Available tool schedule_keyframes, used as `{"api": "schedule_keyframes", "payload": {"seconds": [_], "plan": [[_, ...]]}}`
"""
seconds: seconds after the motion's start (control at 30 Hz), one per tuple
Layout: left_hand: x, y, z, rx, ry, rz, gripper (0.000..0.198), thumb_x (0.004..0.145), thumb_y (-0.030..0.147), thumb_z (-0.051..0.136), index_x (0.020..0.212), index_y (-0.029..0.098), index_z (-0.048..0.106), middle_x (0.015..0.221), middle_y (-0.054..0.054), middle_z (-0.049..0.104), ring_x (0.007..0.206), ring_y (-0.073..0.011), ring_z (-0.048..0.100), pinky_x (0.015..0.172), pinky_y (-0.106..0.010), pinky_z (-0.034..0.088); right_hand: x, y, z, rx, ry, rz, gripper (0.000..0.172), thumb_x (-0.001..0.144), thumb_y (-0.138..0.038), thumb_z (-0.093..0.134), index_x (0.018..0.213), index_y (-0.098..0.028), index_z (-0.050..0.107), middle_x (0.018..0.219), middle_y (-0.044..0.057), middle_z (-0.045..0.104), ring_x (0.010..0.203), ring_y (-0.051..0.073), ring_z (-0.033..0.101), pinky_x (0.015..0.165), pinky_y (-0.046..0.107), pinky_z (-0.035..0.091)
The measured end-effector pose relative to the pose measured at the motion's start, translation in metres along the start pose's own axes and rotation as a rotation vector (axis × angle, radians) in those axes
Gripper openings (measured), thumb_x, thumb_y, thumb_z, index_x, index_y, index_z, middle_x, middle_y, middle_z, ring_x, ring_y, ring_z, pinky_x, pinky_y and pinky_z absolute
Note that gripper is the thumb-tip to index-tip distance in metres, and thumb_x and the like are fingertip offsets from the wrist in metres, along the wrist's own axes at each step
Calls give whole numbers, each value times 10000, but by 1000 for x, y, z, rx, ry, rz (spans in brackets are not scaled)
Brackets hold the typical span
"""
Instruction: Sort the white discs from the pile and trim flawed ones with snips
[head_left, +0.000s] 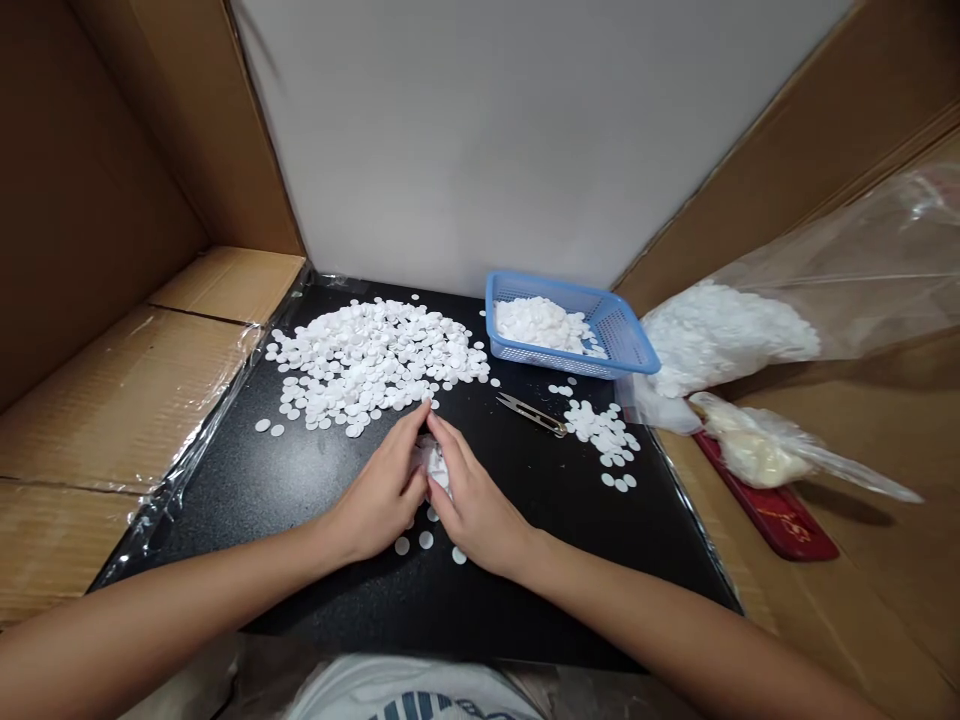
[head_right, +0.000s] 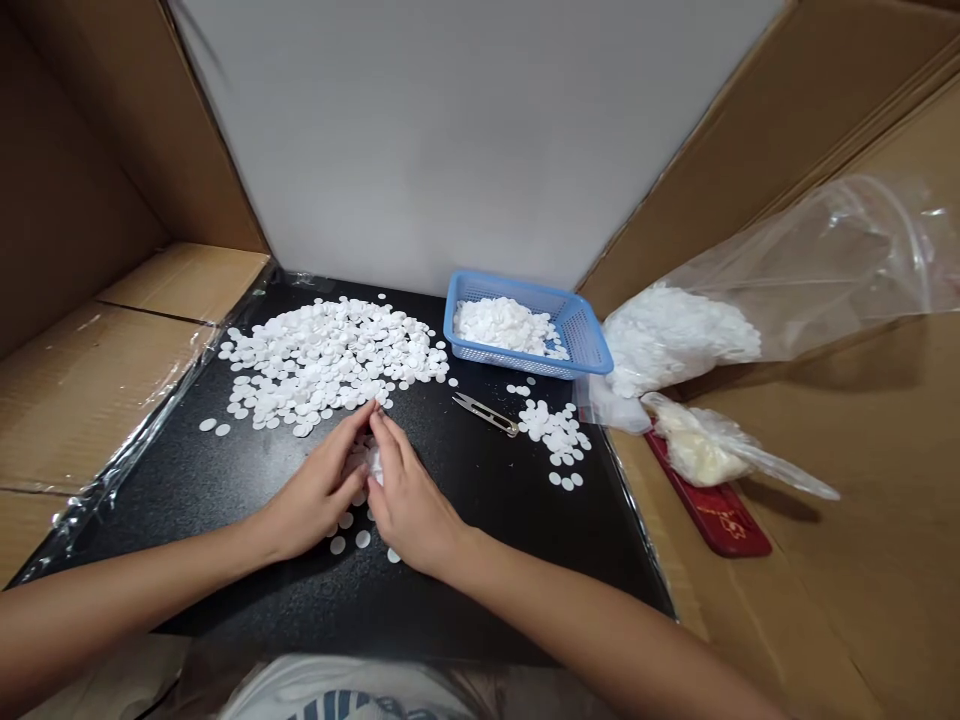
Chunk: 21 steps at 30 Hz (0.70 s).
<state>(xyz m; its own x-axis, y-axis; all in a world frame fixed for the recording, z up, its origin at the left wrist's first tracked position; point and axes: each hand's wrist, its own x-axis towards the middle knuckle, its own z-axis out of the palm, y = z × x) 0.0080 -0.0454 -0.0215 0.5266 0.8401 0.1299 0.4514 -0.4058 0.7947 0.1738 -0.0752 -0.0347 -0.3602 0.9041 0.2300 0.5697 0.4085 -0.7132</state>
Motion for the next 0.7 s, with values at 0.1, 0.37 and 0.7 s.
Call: {"api": "schedule_keyframes", "payload": {"seconds": [0.1,0.37,0.7], "plan": [[3,7,-14,-175,27,-97,551,960,269,413,1502,174,416,1575,-113,425,1454,-254,395,1224,-473,290,-1,-3,-14,264,67,104,566,993,-251,419,1541,-204,285,1556,139,415,1445,235,402,1200,454,355],[-10,8,-31,-277,40,-182,483,1018,514,401,1389,246,556,1495,-66,538,1415,-252,446,1223,-465,273,-46,0,-28,-138,-118,56,1171,778,-694,689,1604,-199,23,1664,219,113,1538,367,118,1210,595,262],[11,21,11,-200,117,-158,407,1018,441,380,1314,283,609,1475,-40,525,1488,-237,298,1235,-470,237,3,-12,16,-376,-174,-90,823,898,-422,655,1528,-31,298,1436,281,465,1386,408,381,1153,638,316]]}}
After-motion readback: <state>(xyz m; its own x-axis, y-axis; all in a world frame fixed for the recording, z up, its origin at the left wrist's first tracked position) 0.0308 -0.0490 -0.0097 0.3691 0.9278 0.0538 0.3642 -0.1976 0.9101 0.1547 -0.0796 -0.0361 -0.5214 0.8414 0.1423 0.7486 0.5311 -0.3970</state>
